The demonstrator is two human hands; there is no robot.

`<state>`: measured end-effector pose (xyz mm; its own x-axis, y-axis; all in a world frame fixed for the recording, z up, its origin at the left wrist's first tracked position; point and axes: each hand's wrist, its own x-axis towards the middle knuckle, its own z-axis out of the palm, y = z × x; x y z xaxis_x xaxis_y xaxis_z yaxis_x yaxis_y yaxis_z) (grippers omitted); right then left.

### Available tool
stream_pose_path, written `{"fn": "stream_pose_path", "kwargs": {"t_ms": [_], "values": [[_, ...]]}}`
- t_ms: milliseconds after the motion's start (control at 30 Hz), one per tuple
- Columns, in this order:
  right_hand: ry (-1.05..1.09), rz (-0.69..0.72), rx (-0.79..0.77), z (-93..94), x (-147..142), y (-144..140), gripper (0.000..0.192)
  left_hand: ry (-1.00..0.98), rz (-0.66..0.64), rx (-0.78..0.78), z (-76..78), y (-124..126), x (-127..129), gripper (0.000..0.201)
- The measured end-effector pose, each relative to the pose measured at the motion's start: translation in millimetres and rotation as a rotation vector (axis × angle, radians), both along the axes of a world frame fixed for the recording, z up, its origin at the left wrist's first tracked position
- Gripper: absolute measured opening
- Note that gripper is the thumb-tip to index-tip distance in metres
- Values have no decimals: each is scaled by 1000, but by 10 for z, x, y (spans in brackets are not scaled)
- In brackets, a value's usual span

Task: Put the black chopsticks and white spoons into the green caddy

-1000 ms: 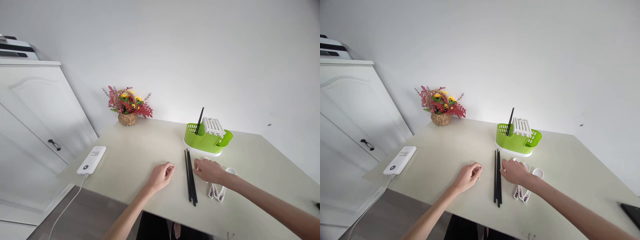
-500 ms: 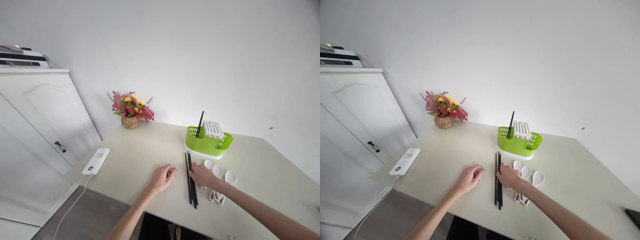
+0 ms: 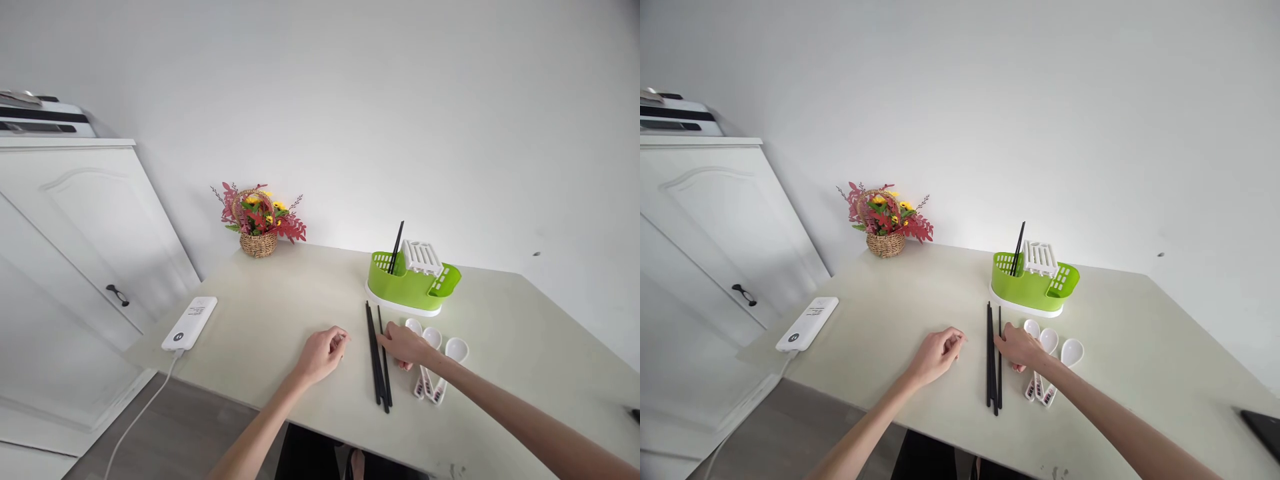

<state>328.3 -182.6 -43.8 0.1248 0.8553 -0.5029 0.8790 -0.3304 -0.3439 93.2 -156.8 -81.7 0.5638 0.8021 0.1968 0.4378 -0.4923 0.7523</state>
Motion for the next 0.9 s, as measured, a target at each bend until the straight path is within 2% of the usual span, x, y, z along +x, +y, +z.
{"fn": "stream_pose_path", "kwargs": {"t_ms": [300, 900], "values": [[-31, 19, 38, 53, -74, -14, 32, 4, -3, -13, 26, 6, 9, 34], [-169, 82, 86, 30, -148, 65, 31, 8, -1, -33, 36, 11, 16, 36]]}}
